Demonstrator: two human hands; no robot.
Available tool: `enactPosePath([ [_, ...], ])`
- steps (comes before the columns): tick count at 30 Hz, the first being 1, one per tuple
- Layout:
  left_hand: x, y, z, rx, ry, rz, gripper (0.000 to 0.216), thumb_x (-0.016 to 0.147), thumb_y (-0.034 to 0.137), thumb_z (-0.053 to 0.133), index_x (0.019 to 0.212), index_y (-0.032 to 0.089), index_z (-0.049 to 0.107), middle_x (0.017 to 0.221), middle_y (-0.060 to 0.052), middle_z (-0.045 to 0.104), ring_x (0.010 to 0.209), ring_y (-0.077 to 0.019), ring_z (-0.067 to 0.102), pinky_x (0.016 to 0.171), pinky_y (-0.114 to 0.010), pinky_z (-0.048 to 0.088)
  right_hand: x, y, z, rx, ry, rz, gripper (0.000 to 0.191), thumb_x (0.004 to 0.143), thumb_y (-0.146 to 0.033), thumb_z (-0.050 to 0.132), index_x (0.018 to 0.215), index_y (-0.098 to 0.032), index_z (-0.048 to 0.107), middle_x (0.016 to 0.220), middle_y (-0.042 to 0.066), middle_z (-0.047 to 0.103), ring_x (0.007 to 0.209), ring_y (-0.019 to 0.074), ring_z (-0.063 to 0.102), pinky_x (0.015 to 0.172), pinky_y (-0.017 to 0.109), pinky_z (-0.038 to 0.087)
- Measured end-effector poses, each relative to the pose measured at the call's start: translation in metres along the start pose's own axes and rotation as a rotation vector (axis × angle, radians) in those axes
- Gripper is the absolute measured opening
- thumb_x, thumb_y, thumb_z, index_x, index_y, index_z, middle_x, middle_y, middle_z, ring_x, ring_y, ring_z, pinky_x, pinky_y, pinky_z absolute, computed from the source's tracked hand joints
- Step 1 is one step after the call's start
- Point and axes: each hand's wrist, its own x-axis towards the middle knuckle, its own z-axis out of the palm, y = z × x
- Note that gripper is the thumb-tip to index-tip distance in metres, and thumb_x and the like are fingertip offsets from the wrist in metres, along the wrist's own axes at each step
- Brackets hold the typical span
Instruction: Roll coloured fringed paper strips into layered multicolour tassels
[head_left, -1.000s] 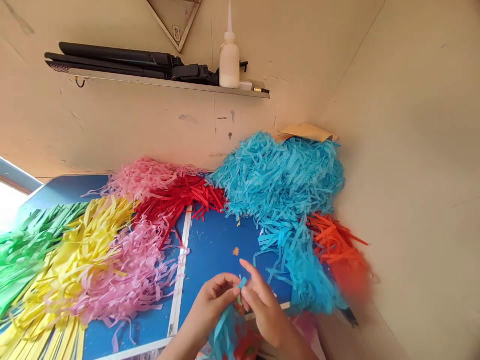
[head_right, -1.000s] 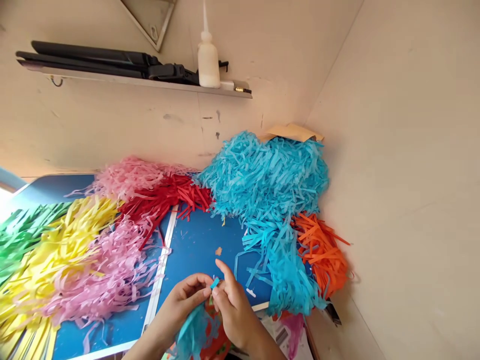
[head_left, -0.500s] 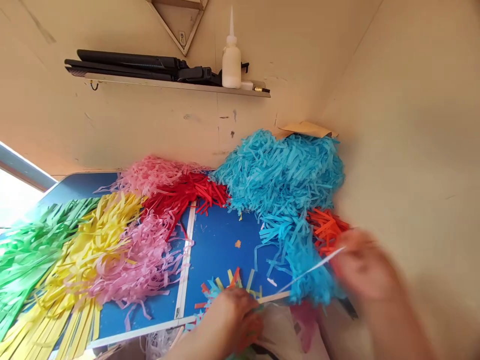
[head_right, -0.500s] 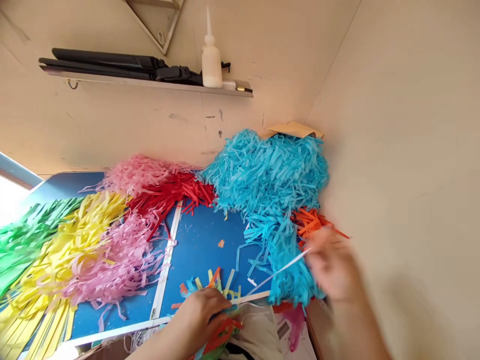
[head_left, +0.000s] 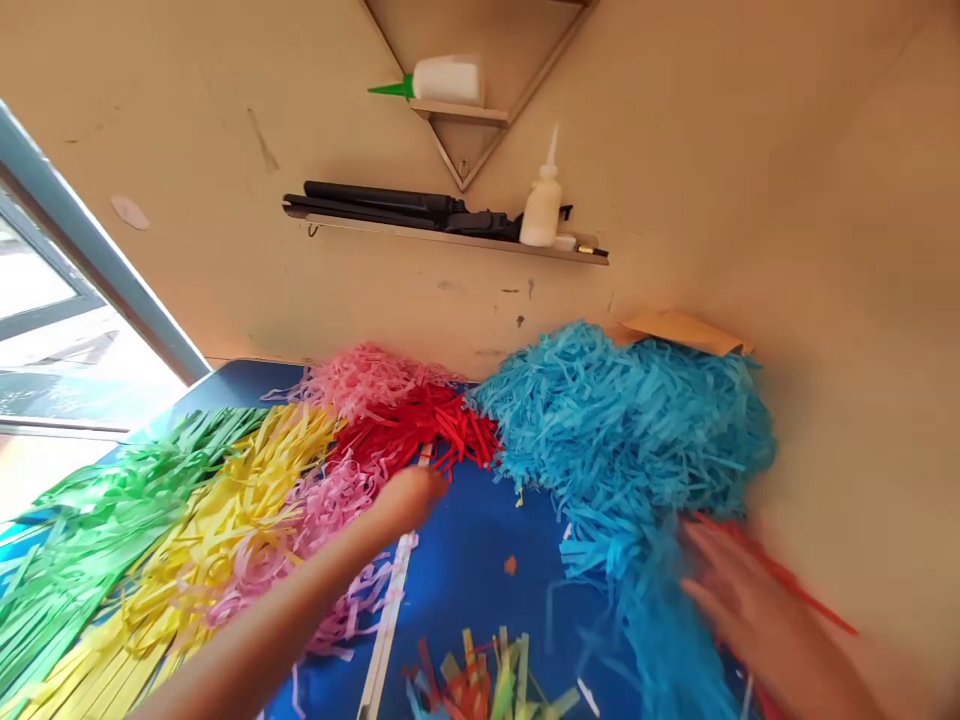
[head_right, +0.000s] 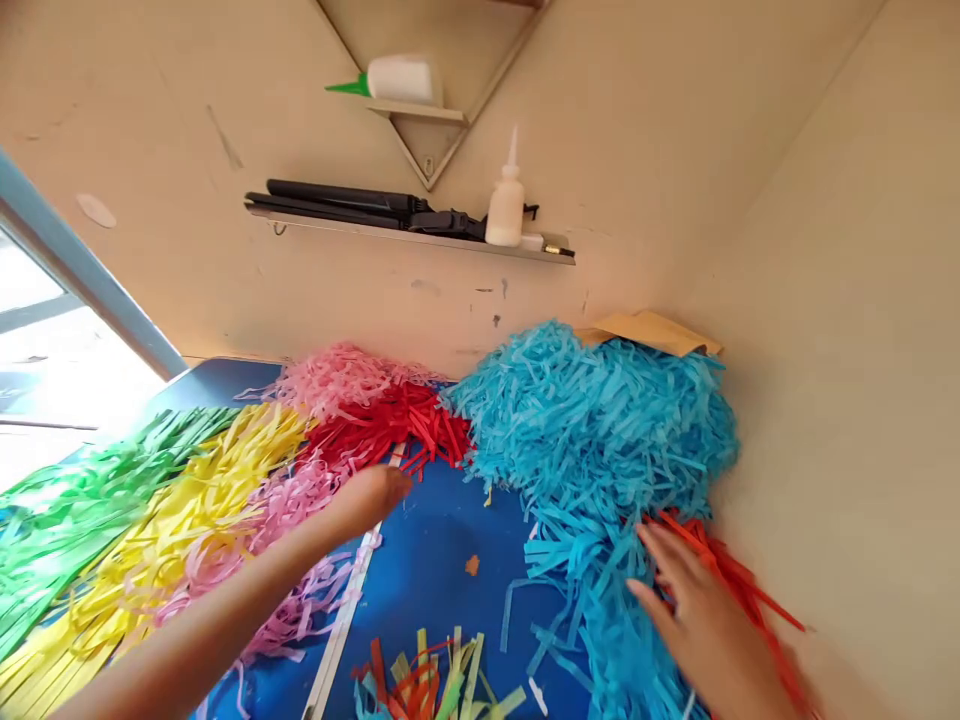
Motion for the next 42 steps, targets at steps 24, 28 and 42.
enactPosePath([
  [24,0.114,-0.115,-0.018,0.368,0.163,0.151,0.033,0.094,0.018,0.050,0.121,0.025,0.067,0.127,-0.012,0.064,0.118,-0.0289,0.053,0.100,-0.044,0.034,0.183,-0.234,0.250,-0.114,-0.415,-0.370,0.037,0.091,-0.029,0.060,0.121,-0.008,0.065,0.129,0.020,0.062,0.120,0.0344,0.052,0.102,0.047,0.035],
  [28,0.127,-0.117,-0.026,0.407,0.157,0.309,0.027,0.096,0.022,0.047,0.107,0.020,0.073,0.119,-0.011,0.066,0.115,-0.0266,0.051,0.104,-0.043,0.029,0.194,-0.221,0.254,-0.187,-0.345,-0.270,0.031,0.092,-0.030,0.056,0.109,-0.007,0.069,0.112,0.021,0.068,0.112,0.0353,0.054,0.094,0.046,0.035],
  [42,0.153,-0.128,-0.016,0.413,0.153,0.614,0.016,0.089,0.020,0.059,0.082,0.021,0.073,0.090,-0.006,0.069,0.101,-0.0243,0.055,0.091,-0.039,0.038,0.190,-0.209,0.263,-0.182,-0.255,-0.271,0.024,0.095,-0.031,0.051,0.100,-0.018,0.071,0.104,0.009,0.072,0.101,0.0269,0.058,0.086,0.039,0.034],
])
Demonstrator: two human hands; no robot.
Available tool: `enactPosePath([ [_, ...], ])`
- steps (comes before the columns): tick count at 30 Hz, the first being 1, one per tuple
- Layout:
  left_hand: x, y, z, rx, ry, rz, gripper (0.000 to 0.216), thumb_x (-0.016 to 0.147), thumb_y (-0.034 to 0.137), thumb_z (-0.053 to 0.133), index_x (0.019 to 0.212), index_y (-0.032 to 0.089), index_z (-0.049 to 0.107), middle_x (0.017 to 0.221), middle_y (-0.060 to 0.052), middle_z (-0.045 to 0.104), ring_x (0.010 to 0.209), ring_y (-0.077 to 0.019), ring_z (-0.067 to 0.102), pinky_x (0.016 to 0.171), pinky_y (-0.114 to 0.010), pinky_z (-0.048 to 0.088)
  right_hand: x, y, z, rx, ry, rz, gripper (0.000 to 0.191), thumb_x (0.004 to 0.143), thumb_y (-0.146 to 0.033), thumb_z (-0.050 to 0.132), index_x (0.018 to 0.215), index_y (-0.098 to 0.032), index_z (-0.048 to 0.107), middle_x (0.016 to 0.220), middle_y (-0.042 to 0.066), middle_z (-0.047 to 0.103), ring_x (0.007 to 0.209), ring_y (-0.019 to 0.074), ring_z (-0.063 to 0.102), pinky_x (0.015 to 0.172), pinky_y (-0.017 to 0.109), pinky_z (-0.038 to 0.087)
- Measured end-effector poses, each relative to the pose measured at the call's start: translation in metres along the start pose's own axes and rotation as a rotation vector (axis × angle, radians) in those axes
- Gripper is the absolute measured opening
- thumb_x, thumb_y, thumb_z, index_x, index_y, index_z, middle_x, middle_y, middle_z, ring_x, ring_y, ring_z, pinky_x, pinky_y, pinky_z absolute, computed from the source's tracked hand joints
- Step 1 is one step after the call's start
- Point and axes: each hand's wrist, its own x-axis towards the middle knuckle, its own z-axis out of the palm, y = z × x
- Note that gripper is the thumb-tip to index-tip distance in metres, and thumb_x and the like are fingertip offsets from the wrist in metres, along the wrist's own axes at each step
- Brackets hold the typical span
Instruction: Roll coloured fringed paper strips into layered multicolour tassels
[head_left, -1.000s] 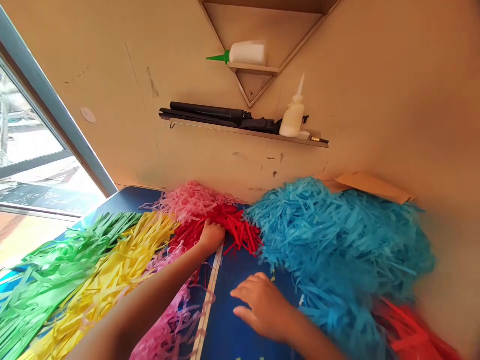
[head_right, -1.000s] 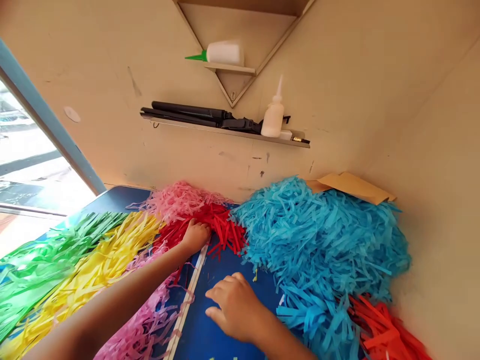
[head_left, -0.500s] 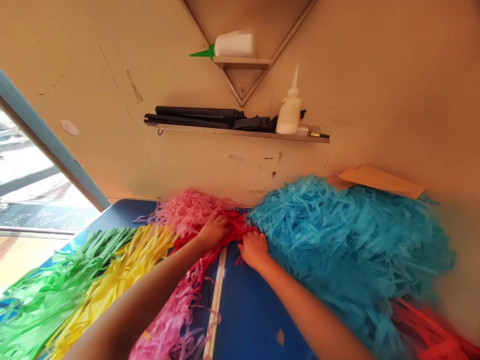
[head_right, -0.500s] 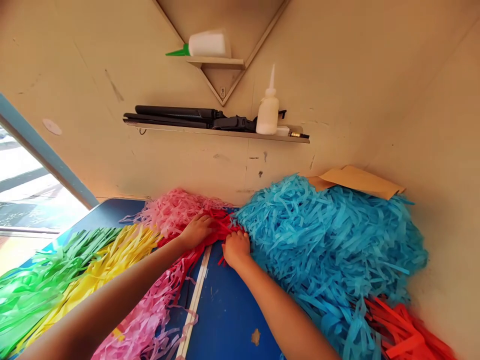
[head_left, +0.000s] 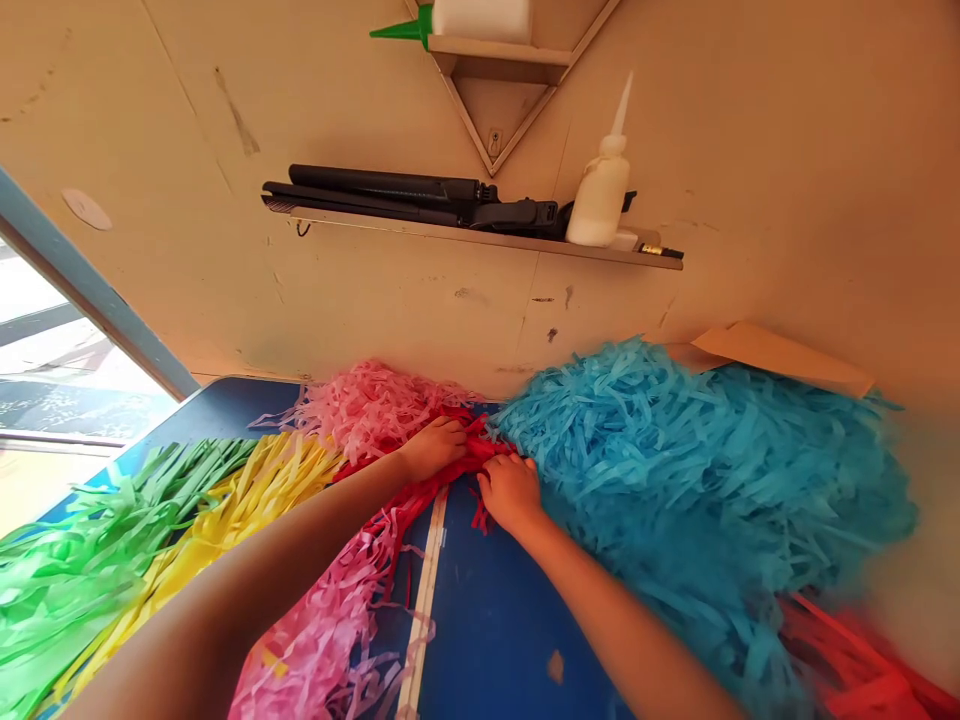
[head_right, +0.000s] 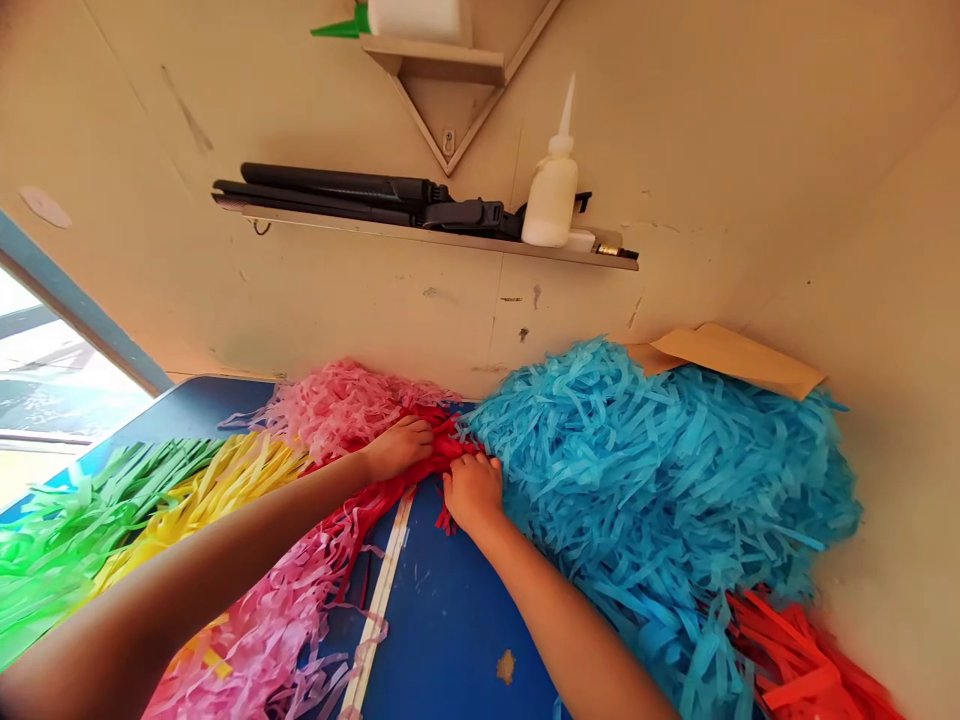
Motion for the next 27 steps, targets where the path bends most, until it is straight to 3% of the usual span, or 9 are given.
enactPosePath([
  [6,-0.006,-0.012,-0.020,0.013,0.068,-0.149,0.014,0.086,0.020,0.059,0.083,0.021,0.073,0.097,-0.007,0.067,0.097,-0.0256,0.056,0.085,-0.039,0.040,-0.003,-0.011,0.000,0.034,0.014,-0.106,0.026,0.098,-0.033,0.049,0.100,-0.023,0.073,0.105,0.007,0.071,0.104,0.0248,0.055,0.088,0.038,0.033],
  [11,-0.012,0.004,-0.034,0.055,0.138,-0.206,0.031,0.086,0.017,0.054,0.114,0.021,0.067,0.123,-0.012,0.061,0.116,-0.0295,0.049,0.099,-0.046,0.036,0.000,-0.015,0.006,0.048,0.017,-0.061,0.023,0.094,-0.031,0.055,0.103,-0.021,0.072,0.103,0.009,0.070,0.101,0.0258,0.057,0.086,0.038,0.034],
  [14,-0.015,0.028,-0.029,0.071,0.155,-0.210,0.021,0.090,0.030,0.055,0.102,0.022,0.070,0.113,-0.010,0.064,0.110,-0.0288,0.051,0.101,-0.048,0.035,0.001,-0.011,0.007,0.046,0.014,-0.028,0.023,0.094,-0.031,0.054,0.105,-0.021,0.072,0.106,0.010,0.070,0.102,0.0267,0.057,0.087,0.039,0.035],
  [18,-0.014,0.049,-0.011,0.099,0.169,-0.285,0.028,0.091,0.043,0.055,0.090,0.020,0.072,0.092,-0.011,0.064,0.094,-0.0289,0.053,0.090,-0.050,0.038,0.000,-0.007,0.006,0.036,0.005,0.009,0.025,0.094,-0.030,0.053,0.109,-0.020,0.070,0.107,0.011,0.070,0.104,0.0269,0.058,0.088,0.040,0.035],
  [22,-0.013,0.042,-0.006,0.093,0.156,-0.287,0.027,0.090,0.045,0.058,0.091,0.024,0.074,0.098,-0.010,0.065,0.099,-0.0285,0.052,0.090,-0.047,0.036,0.001,-0.004,0.006,0.033,-0.001,0.051,0.039,0.093,-0.030,0.054,0.130,-0.017,0.060,0.115,0.014,0.068,0.108,0.0290,0.058,0.090,0.041,0.035],
  [27,-0.014,0.021,-0.017,0.078,0.076,-0.128,0.017,0.088,0.035,0.061,0.090,0.028,0.076,0.102,-0.006,0.069,0.102,-0.0254,0.053,0.090,-0.043,0.034,0.009,0.004,0.005,0.049,-0.015,0.146,0.051,0.093,-0.028,0.051,0.142,-0.011,0.048,0.121,0.019,0.065,0.111,0.0309,0.059,0.091,0.042,0.037],
])
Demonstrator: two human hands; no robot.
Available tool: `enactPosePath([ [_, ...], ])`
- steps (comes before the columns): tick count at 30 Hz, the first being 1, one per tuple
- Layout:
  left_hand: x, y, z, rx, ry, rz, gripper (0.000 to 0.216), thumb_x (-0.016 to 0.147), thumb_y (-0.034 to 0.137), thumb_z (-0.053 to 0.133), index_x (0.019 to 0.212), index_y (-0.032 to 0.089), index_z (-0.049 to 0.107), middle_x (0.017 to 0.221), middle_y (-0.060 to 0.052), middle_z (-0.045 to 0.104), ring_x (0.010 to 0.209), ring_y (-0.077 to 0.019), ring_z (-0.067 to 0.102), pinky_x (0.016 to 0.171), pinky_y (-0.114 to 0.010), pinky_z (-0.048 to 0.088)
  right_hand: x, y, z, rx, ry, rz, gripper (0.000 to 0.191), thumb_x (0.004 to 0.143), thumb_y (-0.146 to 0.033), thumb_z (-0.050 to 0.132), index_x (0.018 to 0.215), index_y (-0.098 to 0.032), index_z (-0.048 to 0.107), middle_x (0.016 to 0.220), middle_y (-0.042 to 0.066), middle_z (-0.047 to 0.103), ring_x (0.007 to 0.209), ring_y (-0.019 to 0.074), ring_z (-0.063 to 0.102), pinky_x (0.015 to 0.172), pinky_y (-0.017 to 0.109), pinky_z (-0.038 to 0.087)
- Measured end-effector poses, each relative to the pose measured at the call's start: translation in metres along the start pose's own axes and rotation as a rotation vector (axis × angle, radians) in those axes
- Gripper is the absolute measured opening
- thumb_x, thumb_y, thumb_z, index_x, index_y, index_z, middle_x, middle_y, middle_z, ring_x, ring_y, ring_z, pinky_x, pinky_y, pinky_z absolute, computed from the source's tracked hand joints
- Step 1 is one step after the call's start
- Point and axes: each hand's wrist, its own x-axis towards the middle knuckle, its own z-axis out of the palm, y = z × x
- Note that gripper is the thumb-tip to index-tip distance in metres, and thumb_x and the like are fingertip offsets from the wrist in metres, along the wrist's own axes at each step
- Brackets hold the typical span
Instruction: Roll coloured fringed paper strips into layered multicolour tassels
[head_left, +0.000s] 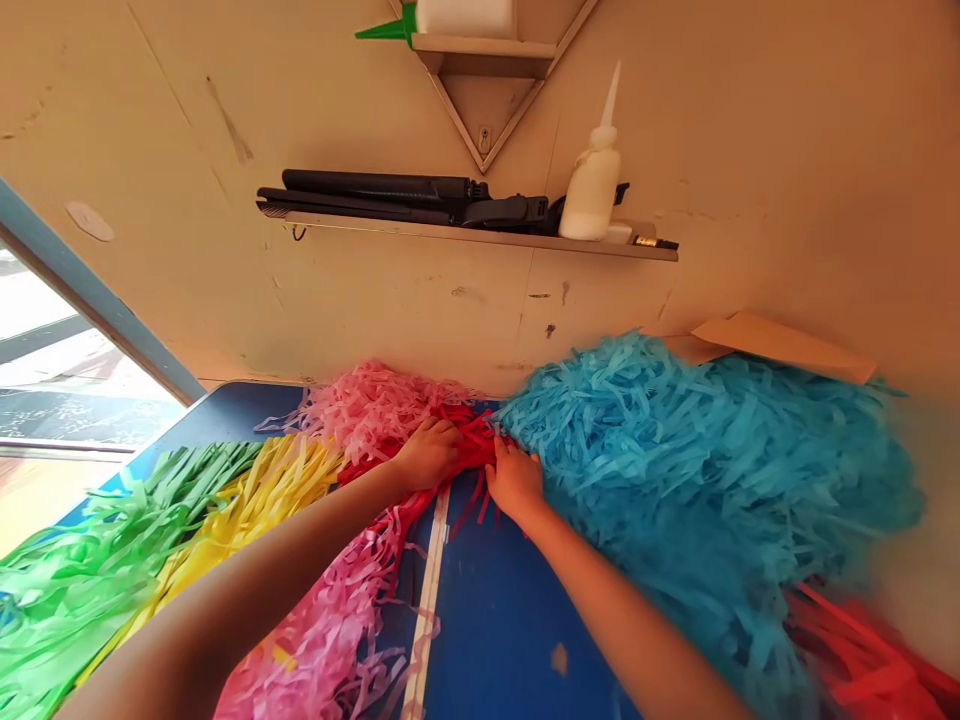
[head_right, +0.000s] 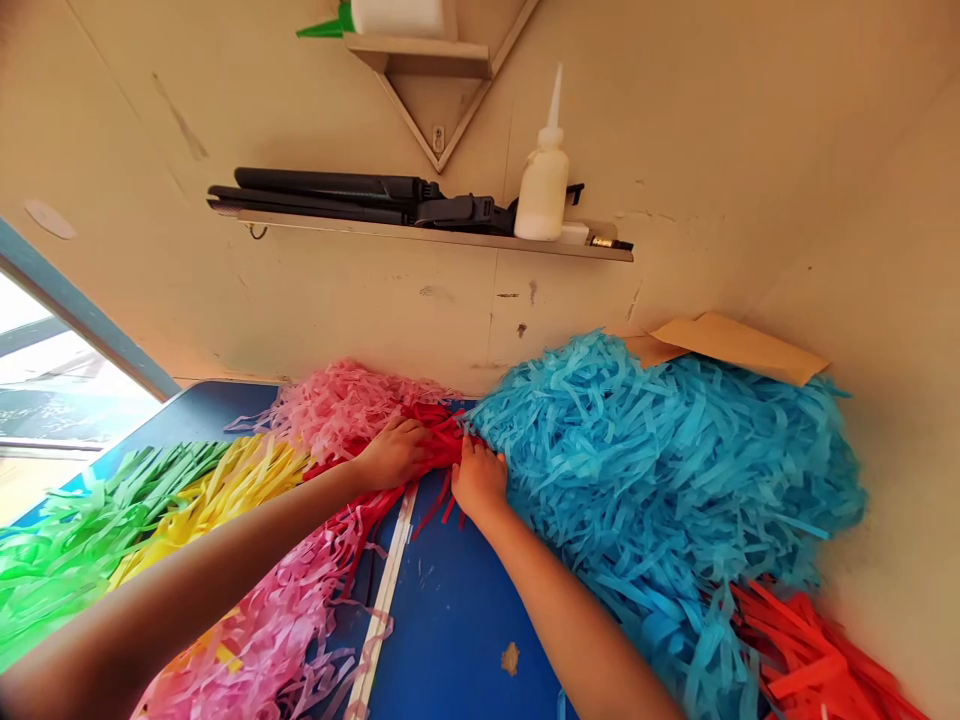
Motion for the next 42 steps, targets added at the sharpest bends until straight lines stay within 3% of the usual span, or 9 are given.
enactPosePath([
  [6,0.011,-0.007,-0.003,-0.020,-0.040,0.143,0.023,0.089,0.018,0.058,0.071,0.022,0.072,0.086,-0.005,0.069,0.093,-0.0214,0.055,0.085,-0.038,0.036,0.002,0.002,-0.007,0.025,-0.022,0.016,0.042,0.094,-0.029,0.048,0.134,-0.017,0.056,0.116,0.015,0.069,0.107,0.0280,0.063,0.090,0.040,0.039],
  [9,0.013,-0.004,-0.004,-0.054,-0.039,0.079,0.024,0.093,0.019,0.052,0.081,0.019,0.071,0.092,-0.008,0.068,0.092,-0.0214,0.055,0.085,-0.038,0.037,-0.003,0.002,-0.008,0.042,-0.039,0.014,0.041,0.096,-0.030,0.047,0.133,-0.018,0.056,0.118,0.015,0.068,0.110,0.0281,0.062,0.092,0.040,0.038],
  [15,0.006,-0.008,-0.007,-0.113,-0.023,-0.163,0.018,0.090,0.025,0.054,0.088,0.018,0.070,0.097,-0.008,0.064,0.096,-0.0239,0.056,0.088,-0.038,0.040,-0.002,0.007,-0.003,0.154,-0.062,0.082,0.057,0.097,-0.030,0.043,0.149,-0.008,0.033,0.113,0.019,0.070,0.106,0.0299,0.065,0.090,0.040,0.041],
  [19,0.001,0.003,-0.005,-0.130,0.034,-0.296,0.024,0.089,0.027,0.055,0.108,0.018,0.067,0.102,-0.010,0.065,0.099,-0.0263,0.056,0.088,-0.041,0.041,0.002,0.009,-0.002,0.222,-0.063,0.119,0.054,0.098,-0.029,0.043,0.147,-0.009,0.037,0.105,0.015,0.074,0.100,0.0270,0.069,0.083,0.034,0.045],
  [25,0.001,0.020,0.007,-0.173,-0.011,-0.286,0.036,0.080,0.044,0.072,0.108,0.022,0.070,0.109,-0.009,0.066,0.102,-0.0285,0.057,0.090,-0.044,0.039,0.000,0.012,-0.005,0.224,-0.041,0.131,0.051,0.096,-0.027,0.049,0.144,-0.012,0.043,0.106,0.012,0.074,0.102,0.0270,0.069,0.082,0.034,0.047],
  [31,0.004,0.000,0.012,-0.196,-0.083,-0.302,0.030,0.075,0.047,0.076,0.097,0.027,0.076,0.107,-0.007,0.067,0.105,-0.0289,0.056,0.091,-0.041,0.038,-0.002,0.015,-0.003,0.219,-0.044,0.119,0.042,0.096,-0.026,0.049,0.137,-0.017,0.051,0.110,0.009,0.073,0.104,0.0254,0.068,0.084,0.033,0.047],
  [42,0.000,-0.015,0.007,-0.236,-0.168,-0.261,0.029,0.074,0.041,0.075,0.100,0.027,0.075,0.105,-0.007,0.069,0.106,-0.0301,0.058,0.086,-0.038,0.040,-0.004,0.014,-0.002,0.183,-0.018,0.085,0.040,0.096,-0.028,0.047,0.134,-0.017,0.052,0.111,0.009,0.073,0.102,0.0250,0.068,0.085,0.034,0.046],
])
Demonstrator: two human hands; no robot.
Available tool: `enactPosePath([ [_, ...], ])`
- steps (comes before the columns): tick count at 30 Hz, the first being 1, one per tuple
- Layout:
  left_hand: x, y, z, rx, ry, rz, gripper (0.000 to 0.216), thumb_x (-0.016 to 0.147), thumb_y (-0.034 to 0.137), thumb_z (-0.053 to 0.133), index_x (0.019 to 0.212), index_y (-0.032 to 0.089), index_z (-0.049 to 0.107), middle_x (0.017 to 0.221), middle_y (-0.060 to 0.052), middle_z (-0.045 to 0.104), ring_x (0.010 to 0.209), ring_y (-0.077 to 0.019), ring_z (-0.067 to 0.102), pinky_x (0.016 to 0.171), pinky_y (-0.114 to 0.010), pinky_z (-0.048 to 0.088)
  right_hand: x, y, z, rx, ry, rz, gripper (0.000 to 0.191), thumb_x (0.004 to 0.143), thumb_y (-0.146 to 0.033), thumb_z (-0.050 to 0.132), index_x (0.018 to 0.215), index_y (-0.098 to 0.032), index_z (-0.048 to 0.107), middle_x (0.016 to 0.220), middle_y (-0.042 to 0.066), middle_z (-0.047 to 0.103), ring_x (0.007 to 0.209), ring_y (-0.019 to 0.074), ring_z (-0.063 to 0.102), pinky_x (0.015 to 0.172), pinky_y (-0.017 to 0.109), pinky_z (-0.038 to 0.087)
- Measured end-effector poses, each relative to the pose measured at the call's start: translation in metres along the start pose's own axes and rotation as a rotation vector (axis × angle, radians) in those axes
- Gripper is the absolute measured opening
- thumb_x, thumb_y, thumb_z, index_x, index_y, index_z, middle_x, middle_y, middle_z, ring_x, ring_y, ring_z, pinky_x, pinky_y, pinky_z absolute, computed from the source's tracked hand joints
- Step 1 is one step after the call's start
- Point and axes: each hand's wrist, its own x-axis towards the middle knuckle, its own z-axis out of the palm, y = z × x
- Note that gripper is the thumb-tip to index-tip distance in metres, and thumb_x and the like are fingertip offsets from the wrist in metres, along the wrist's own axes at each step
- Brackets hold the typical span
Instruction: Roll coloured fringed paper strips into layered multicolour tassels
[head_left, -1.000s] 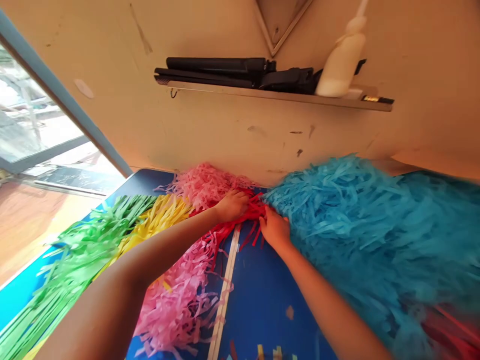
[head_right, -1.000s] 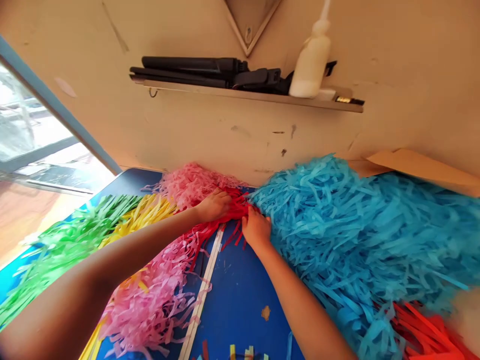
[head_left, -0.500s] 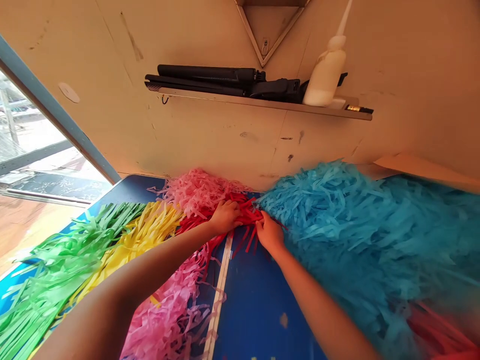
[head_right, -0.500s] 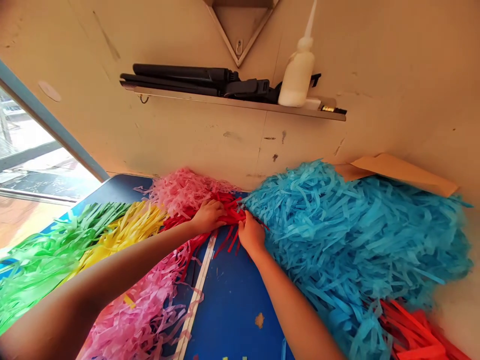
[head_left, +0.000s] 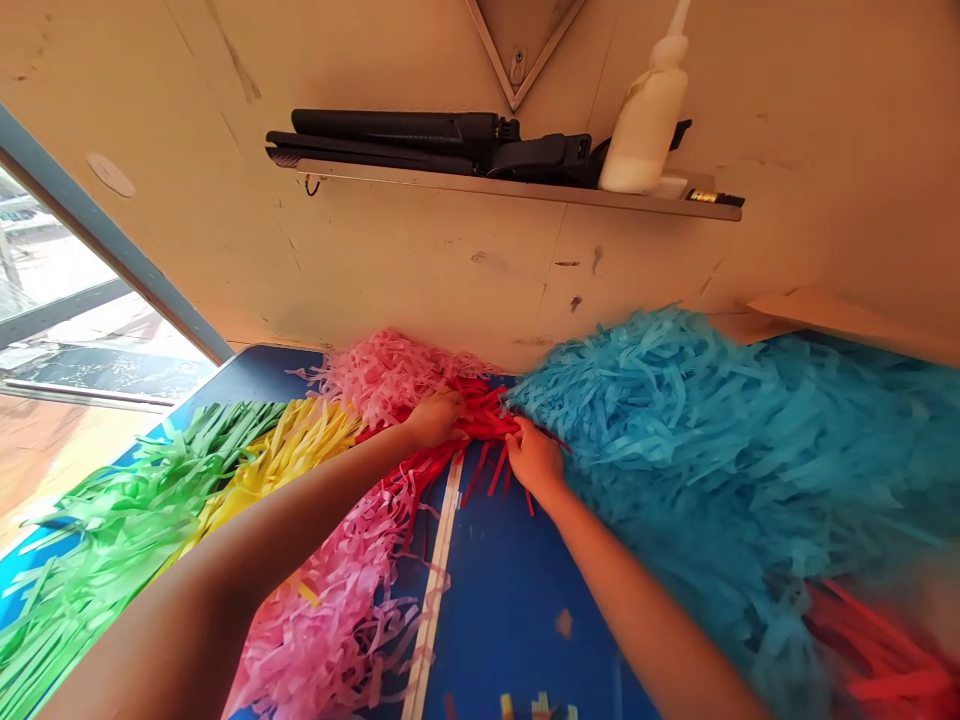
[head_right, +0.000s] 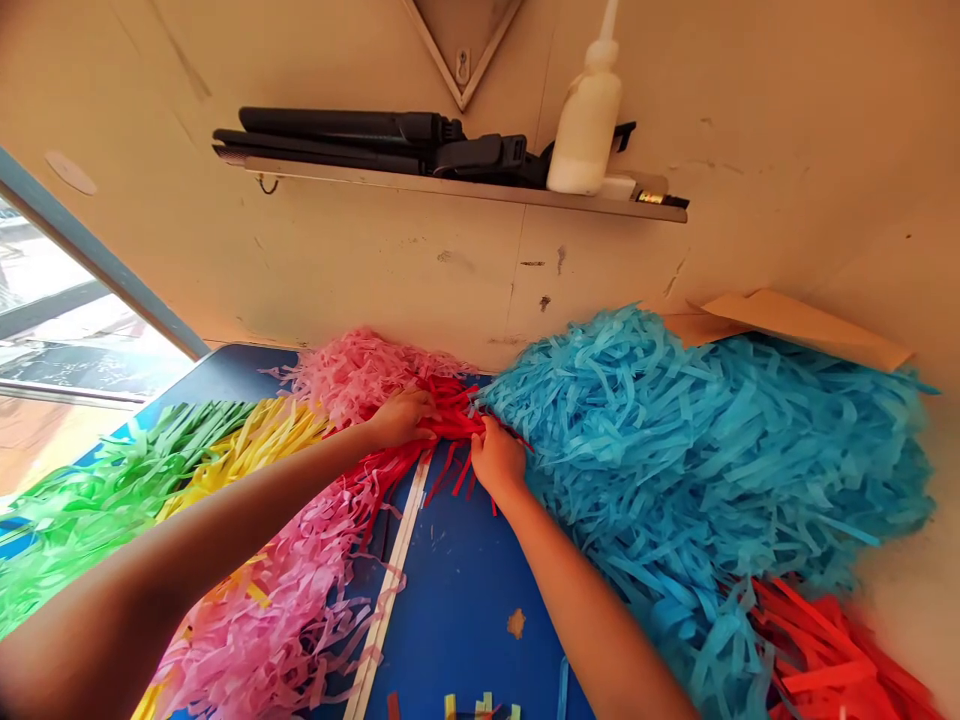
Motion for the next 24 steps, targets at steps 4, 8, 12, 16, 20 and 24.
enactPosePath([
  [4,0.002,-0.006,-0.003,-0.022,-0.026,0.031,0.026,0.074,0.038,0.075,0.098,0.027,0.076,0.104,-0.007,0.070,0.104,-0.0299,0.058,0.086,-0.037,0.041,-0.005,-0.003,-0.001,-0.032,0.039,-0.010,0.045,0.098,-0.028,0.044,0.140,-0.012,0.043,0.109,0.013,0.072,0.102,0.0265,0.066,0.087,0.036,0.043],
  [8,0.003,-0.010,-0.008,-0.071,-0.036,0.046,0.025,0.075,0.036,0.074,0.098,0.026,0.076,0.103,-0.006,0.072,0.103,-0.0289,0.060,0.088,-0.038,0.041,-0.007,-0.013,-0.001,-0.072,0.044,-0.125,0.037,0.098,-0.029,0.044,0.133,-0.017,0.053,0.119,0.014,0.066,0.112,0.0272,0.059,0.095,0.039,0.035],
  [12,0.005,-0.010,-0.008,-0.146,-0.043,0.040,0.018,0.081,0.038,0.072,0.089,0.022,0.074,0.094,-0.004,0.072,0.097,-0.0242,0.063,0.089,-0.039,0.045,-0.003,-0.022,0.002,-0.103,0.003,-0.225,0.030,0.096,-0.029,0.049,0.123,-0.022,0.061,0.111,0.011,0.068,0.107,0.0258,0.058,0.093,0.039,0.034],
  [16,0.006,-0.011,-0.003,-0.223,-0.037,0.011,0.025,0.092,0.040,0.061,0.088,0.015,0.068,0.091,-0.003,0.071,0.089,-0.0179,0.066,0.087,-0.040,0.051,0.002,-0.021,0.005,-0.126,0.001,-0.217,0.032,0.095,-0.027,0.050,0.125,-0.020,0.061,0.110,0.012,0.068,0.105,0.0262,0.059,0.089,0.038,0.034],
  [20,0.005,-0.011,0.001,-0.284,-0.021,-0.042,0.027,0.093,0.041,0.059,0.090,0.015,0.068,0.092,-0.003,0.070,0.089,-0.0181,0.065,0.087,-0.041,0.051,0.001,-0.015,0.007,-0.133,0.015,-0.196,0.032,0.095,-0.028,0.051,0.123,-0.020,0.062,0.113,0.012,0.068,0.105,0.0261,0.060,0.089,0.038,0.035],
  [24,0.009,-0.003,0.008,-0.339,-0.050,-0.080,0.028,0.085,0.044,0.068,0.094,0.017,0.069,0.101,-0.005,0.069,0.101,-0.0220,0.062,0.095,-0.045,0.047,0.001,-0.012,0.009,-0.123,0.036,-0.192,0.029,0.094,-0.028,0.052,0.119,-0.020,0.065,0.113,0.012,0.068,0.104,0.0261,0.061,0.088,0.038,0.036],
])
